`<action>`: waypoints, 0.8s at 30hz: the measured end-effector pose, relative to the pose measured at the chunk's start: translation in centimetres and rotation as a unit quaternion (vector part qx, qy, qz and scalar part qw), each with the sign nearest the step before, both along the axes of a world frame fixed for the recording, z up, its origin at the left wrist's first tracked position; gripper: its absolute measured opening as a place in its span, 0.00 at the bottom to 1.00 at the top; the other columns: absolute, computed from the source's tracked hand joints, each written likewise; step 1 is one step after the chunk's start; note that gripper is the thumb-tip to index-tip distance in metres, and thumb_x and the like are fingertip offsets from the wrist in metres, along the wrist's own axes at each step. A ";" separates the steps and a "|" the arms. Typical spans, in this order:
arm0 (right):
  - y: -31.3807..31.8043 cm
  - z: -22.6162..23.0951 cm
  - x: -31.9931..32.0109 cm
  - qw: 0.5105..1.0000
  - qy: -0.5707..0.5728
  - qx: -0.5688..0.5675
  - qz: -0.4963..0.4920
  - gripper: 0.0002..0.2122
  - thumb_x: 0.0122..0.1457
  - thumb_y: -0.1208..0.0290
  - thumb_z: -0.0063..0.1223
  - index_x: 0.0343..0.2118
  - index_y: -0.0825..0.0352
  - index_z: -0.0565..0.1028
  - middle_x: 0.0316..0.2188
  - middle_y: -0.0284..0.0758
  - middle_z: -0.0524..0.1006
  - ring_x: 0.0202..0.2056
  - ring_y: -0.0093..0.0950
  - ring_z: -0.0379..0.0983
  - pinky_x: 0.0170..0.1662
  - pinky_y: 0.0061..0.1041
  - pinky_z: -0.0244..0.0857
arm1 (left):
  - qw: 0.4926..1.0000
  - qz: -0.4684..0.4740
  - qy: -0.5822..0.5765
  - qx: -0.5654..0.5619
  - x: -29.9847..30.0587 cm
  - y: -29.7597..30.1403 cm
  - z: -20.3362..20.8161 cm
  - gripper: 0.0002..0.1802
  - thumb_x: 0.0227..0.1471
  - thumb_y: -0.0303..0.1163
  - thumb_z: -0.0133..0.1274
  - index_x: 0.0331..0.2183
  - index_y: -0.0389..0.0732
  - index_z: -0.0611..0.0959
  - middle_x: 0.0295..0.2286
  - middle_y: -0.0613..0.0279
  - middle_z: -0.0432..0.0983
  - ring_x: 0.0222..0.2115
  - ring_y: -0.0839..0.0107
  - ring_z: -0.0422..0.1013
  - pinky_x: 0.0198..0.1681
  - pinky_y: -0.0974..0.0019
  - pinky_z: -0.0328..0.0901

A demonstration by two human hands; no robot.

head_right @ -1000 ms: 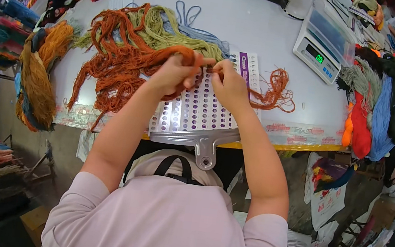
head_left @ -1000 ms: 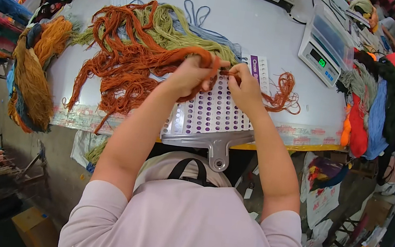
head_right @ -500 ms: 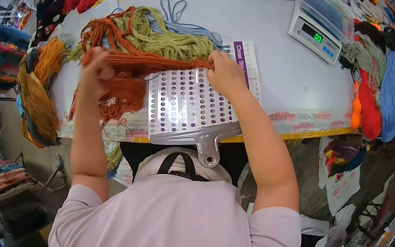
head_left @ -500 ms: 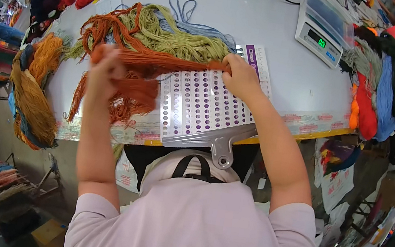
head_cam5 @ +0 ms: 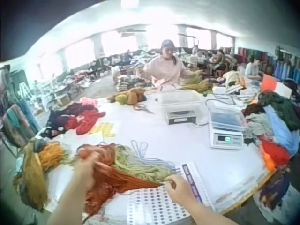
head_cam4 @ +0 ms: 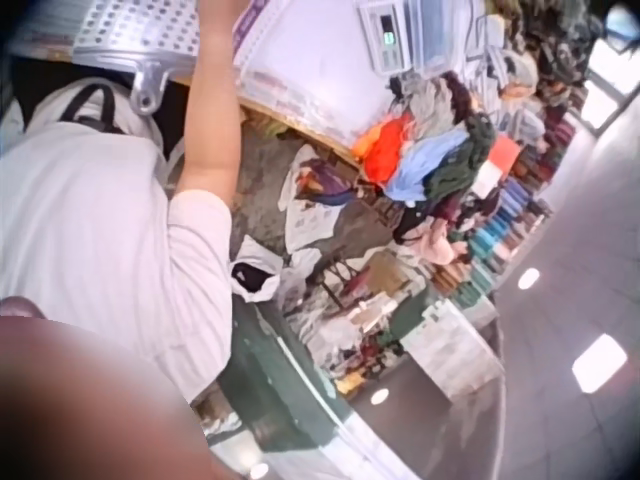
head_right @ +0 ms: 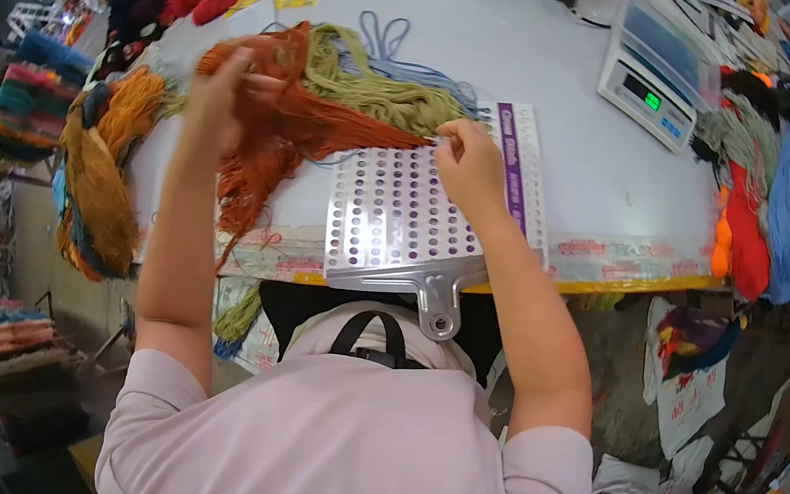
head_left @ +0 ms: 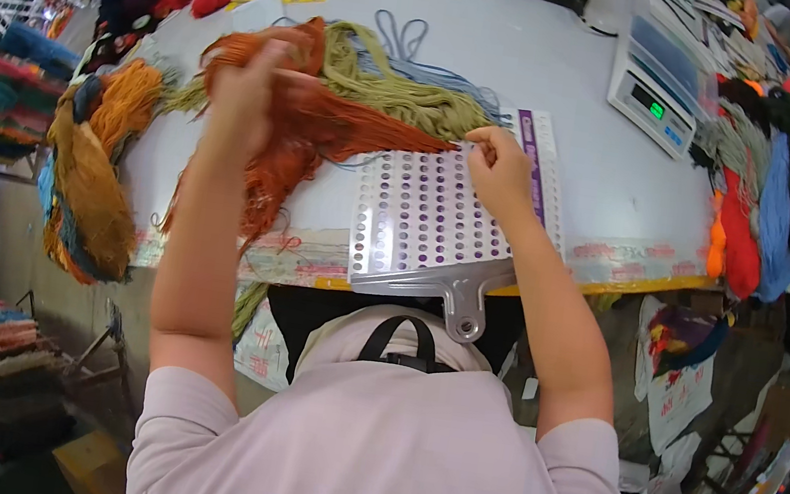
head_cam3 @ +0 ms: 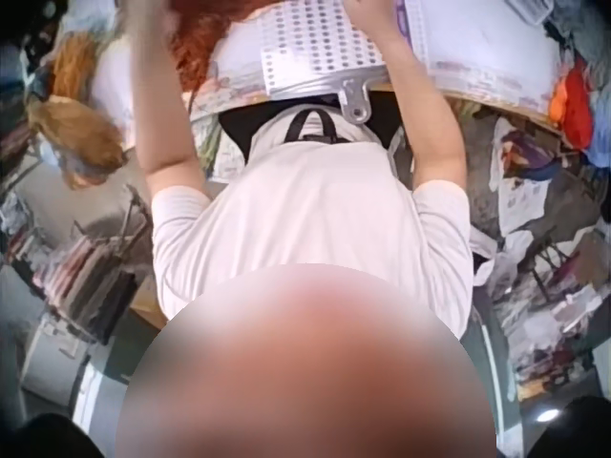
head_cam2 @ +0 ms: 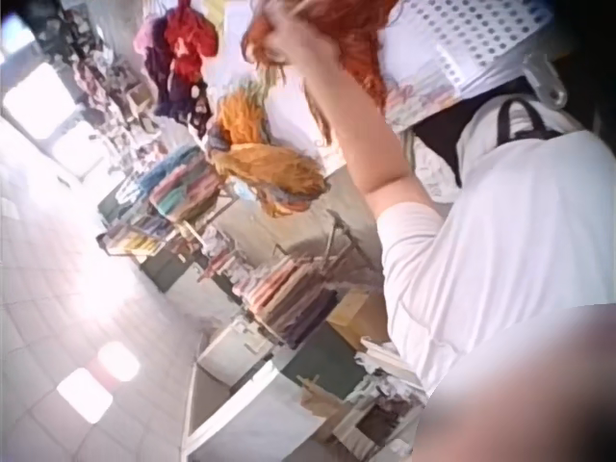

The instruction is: Sorting and weighing bundles of yarn against a color reference chart.

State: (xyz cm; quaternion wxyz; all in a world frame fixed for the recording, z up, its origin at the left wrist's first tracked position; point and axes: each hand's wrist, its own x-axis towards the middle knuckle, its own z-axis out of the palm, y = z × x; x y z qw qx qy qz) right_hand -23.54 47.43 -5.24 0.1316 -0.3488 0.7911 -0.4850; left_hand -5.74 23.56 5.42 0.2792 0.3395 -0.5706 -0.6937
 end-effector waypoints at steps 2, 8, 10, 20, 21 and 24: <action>-1.0 2.5 3.1 0.988 -0.114 -0.092 0.046 0.07 0.52 0.73 0.53 0.34 0.67 0.76 0.28 0.32 0.73 0.26 0.19 0.69 0.31 0.20 0.63 | 0.967 -0.169 0.093 0.168 -0.2 5.3 0.1 0.23 0.55 0.37 0.42 0.51 0.37 0.70 0.46 0.55 0.71 0.45 0.63 0.69 0.42 0.57 0.67; -2.1 8.7 6.6 0.942 -0.226 -0.095 0.230 0.06 0.55 0.75 0.53 0.34 0.72 0.75 0.29 0.27 0.73 0.29 0.15 0.67 0.35 0.16 0.62 | 0.876 -0.289 0.185 0.338 0.1 10.5 0.7 0.32 0.48 0.31 0.31 0.55 0.30 0.64 0.46 0.52 0.67 0.47 0.64 0.64 0.54 0.62 0.57; -1.8 9.1 6.9 0.926 -0.294 -0.104 0.215 0.05 0.55 0.76 0.53 0.32 0.72 0.75 0.27 0.28 0.74 0.29 0.16 0.68 0.35 0.17 0.63 | 0.870 -0.290 0.195 0.347 0.5 10.5 1.0 0.32 0.48 0.31 0.32 0.55 0.30 0.64 0.46 0.51 0.68 0.47 0.64 0.64 0.54 0.61 0.57; -1.9 9.4 8.1 0.898 -0.367 -0.178 0.164 0.07 0.56 0.73 0.55 0.32 0.72 0.78 0.23 0.26 0.73 0.24 0.13 0.63 0.28 0.14 0.56 | 0.921 -0.256 0.183 0.227 2.5 9.4 0.8 0.30 0.47 0.33 0.45 0.52 0.29 0.69 0.49 0.52 0.68 0.49 0.66 0.65 0.53 0.62 0.58; -1.8 9.4 8.2 0.899 -0.363 -0.174 0.171 0.07 0.56 0.72 0.55 0.32 0.72 0.78 0.22 0.26 0.73 0.23 0.12 0.62 0.27 0.14 0.55 | 0.922 -0.254 0.186 0.227 2.6 9.4 0.9 0.30 0.47 0.33 0.45 0.52 0.29 0.69 0.49 0.52 0.68 0.49 0.66 0.65 0.53 0.62 0.58; -1.7 9.7 8.4 0.902 -0.357 -0.166 0.177 0.07 0.56 0.72 0.55 0.31 0.72 0.78 0.21 0.24 0.72 0.23 0.11 0.61 0.26 0.13 0.54 | 0.950 -0.239 0.157 0.125 2.8 10.1 1.5 0.24 0.47 0.25 0.50 0.49 0.30 0.73 0.45 0.55 0.72 0.45 0.70 0.68 0.51 0.65 0.60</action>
